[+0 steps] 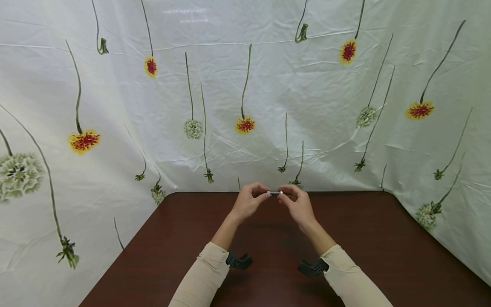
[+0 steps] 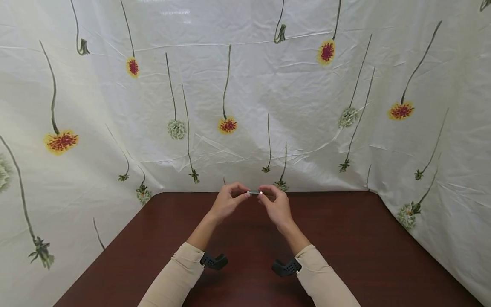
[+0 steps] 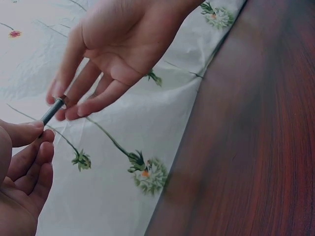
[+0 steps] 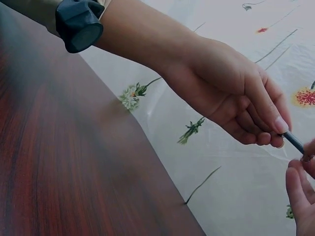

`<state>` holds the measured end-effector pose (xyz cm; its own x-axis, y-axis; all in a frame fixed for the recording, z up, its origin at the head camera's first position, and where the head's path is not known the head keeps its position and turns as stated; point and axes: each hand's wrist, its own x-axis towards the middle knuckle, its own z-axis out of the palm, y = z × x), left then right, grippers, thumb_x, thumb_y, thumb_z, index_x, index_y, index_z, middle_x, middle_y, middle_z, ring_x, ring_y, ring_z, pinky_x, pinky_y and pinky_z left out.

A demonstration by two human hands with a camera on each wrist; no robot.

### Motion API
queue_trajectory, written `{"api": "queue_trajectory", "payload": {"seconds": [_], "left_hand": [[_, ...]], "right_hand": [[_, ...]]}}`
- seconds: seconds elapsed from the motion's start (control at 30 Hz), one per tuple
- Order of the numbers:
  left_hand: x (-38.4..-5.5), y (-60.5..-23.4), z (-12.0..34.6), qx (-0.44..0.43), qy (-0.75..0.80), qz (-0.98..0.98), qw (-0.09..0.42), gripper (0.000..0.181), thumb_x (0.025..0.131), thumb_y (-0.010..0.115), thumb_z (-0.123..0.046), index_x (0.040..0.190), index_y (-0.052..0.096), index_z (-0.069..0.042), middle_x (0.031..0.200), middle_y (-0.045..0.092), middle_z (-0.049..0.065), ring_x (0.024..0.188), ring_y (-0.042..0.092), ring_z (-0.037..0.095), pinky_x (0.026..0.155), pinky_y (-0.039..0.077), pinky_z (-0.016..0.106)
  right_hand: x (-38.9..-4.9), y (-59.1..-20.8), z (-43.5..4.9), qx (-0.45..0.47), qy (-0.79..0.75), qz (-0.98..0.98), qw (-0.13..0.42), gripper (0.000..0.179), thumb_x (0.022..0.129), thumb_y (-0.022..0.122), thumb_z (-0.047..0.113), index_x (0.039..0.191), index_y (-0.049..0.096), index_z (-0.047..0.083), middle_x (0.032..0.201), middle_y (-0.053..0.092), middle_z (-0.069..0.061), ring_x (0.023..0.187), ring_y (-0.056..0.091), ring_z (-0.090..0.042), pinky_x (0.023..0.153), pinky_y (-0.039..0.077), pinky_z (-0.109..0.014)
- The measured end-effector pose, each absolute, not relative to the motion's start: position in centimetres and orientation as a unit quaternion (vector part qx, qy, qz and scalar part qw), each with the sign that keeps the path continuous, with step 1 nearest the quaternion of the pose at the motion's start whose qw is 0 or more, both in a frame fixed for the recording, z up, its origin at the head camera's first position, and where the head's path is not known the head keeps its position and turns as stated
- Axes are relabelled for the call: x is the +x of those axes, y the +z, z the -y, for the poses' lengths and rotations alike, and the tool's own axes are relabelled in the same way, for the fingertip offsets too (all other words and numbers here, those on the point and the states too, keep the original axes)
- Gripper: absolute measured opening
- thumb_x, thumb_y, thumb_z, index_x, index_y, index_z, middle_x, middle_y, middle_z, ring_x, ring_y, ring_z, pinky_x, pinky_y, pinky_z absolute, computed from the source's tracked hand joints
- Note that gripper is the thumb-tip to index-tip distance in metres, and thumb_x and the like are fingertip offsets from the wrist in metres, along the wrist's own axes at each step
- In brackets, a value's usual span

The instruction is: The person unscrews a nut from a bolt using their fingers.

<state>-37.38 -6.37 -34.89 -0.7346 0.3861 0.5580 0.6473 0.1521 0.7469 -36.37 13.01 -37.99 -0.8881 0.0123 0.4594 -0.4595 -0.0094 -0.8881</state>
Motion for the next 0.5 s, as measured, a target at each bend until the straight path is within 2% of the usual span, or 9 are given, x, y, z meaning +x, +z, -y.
{"api": "queue_trajectory", "payload": {"seconds": [0.13, 0.23, 0.33, 0.4, 0.5], "left_hand": [[-37.43, -34.87, 6.36, -0.345, -0.555, 0.748, 0.117, 0.015, 0.098, 0.068, 0.004, 0.11, 0.069, 0.014, 0.104, 0.073, 0.024, 0.097, 0.068, 0.042, 0.08, 0.051, 0.035], [-37.37, -34.83, 6.33, -0.344, -0.555, 0.748, 0.117, 0.014, 0.098, 0.068, 0.005, 0.109, 0.069, 0.013, 0.104, 0.073, 0.025, 0.095, 0.067, 0.041, 0.079, 0.05, 0.035], [-37.33, -34.81, 6.31, -0.344, -0.556, 0.748, 0.118, 0.013, 0.097, 0.068, 0.005, 0.108, 0.07, 0.012, 0.103, 0.073, 0.026, 0.094, 0.067, 0.04, 0.078, 0.05, 0.034], [-37.33, -34.8, 6.31, -0.343, -0.555, 0.749, 0.118, 0.012, 0.097, 0.068, 0.006, 0.108, 0.07, 0.011, 0.103, 0.073, 0.026, 0.094, 0.067, 0.039, 0.078, 0.05, 0.034], [-37.32, -34.77, 6.35, -0.343, -0.554, 0.75, 0.117, 0.013, 0.097, 0.068, 0.005, 0.108, 0.07, 0.012, 0.104, 0.073, 0.025, 0.094, 0.067, 0.038, 0.079, 0.05, 0.033]], "right_hand": [[-36.48, -38.07, -12.96, 0.15, 0.7, 0.678, 0.166, 0.03, 0.103, 0.064, 0.001, 0.13, 0.061, -0.009, 0.124, 0.064, -0.027, 0.105, 0.069, -0.04, 0.085, 0.057, -0.033], [-36.57, -38.13, -12.95, 0.145, 0.7, 0.68, 0.166, 0.024, 0.104, 0.062, 0.002, 0.123, 0.064, -0.012, 0.115, 0.066, -0.027, 0.098, 0.071, -0.034, 0.082, 0.058, -0.031], [-36.62, -38.17, -13.03, 0.152, 0.693, 0.684, 0.171, 0.018, 0.101, 0.063, -0.004, 0.117, 0.066, -0.014, 0.109, 0.067, -0.026, 0.093, 0.071, -0.026, 0.081, 0.058, -0.029], [-36.6, -38.14, -13.09, 0.16, 0.686, 0.688, 0.173, 0.019, 0.099, 0.064, -0.008, 0.117, 0.066, -0.013, 0.112, 0.067, -0.025, 0.094, 0.071, -0.024, 0.083, 0.057, -0.03], [-36.53, -38.12, -13.16, 0.165, 0.688, 0.687, 0.167, 0.025, 0.097, 0.067, -0.009, 0.122, 0.065, -0.011, 0.121, 0.065, -0.024, 0.101, 0.071, -0.028, 0.086, 0.057, -0.032]]}}
